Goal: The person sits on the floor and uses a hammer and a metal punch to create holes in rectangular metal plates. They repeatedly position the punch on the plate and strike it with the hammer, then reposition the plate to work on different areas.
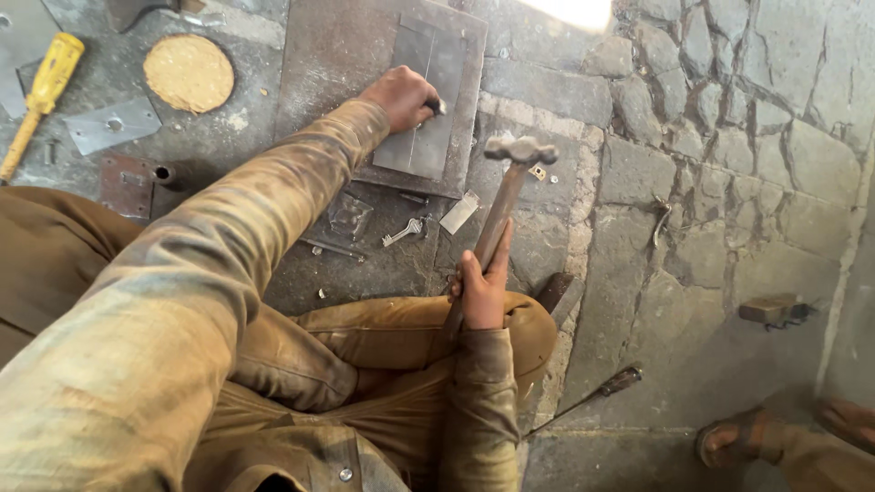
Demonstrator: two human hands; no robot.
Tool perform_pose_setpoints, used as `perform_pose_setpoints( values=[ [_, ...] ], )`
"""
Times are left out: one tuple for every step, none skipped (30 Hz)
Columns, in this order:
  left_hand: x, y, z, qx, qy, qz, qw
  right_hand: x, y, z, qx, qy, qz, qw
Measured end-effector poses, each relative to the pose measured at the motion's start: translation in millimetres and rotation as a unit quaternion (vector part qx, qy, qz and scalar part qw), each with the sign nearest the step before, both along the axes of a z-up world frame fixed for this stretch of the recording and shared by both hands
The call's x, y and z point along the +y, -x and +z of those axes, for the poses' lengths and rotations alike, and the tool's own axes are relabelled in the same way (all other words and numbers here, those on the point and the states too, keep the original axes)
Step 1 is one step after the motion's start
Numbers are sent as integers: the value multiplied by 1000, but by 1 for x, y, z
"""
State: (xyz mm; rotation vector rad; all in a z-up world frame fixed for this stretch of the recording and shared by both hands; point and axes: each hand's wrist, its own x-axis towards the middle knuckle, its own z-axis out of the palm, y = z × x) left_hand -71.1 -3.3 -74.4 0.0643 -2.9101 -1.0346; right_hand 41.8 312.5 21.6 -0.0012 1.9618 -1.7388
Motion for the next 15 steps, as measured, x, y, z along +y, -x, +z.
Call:
perform_pose_setpoints(
  values=[
    [-1,1,3,-14,3,5,1000,-2,-1,-3,-4,4,5,1000],
    [-1,0,6,-5,-75,76,994,-4,0,-7,-8,8,10,1000],
    [4,-3,6,2,-156,144,977,-2,1,-9,-20,8,11,1000],
    [8,-6,6,8,-236,210,949,-2,2,-12,-31,9,12,999],
    [12,-9,5,2,-246,226,943,-1,5,-14,-40,8,15,999],
    [14,-12,4,-3,-256,242,936,1,6,-15,-40,10,15,999],
    [16,-18,2,-10,-267,261,928,2,6,-16,-42,12,18,999],
    [17,-23,-1,1,-251,260,933,4,5,-16,-44,13,21,999],
    [16,-23,-1,14,-234,256,938,3,4,-16,-42,13,23,999],
    [14,-23,-2,27,-216,251,943,2,4,-15,-41,12,26,999],
    [13,-23,-3,28,-222,243,944,2,2,-14,-40,11,27,999],
    [11,-24,-5,29,-228,234,945,2,1,-13,-37,11,28,999],
    [10,-24,-5,30,-234,225,945,1,0,-11,-34,12,29,999],
    [8,-23,-6,29,-230,224,947,-1,0,-10,-31,12,30,999],
    [7,-24,-7,26,-226,224,948,-2,-1,-8,-29,8,33,999]
  ],
)
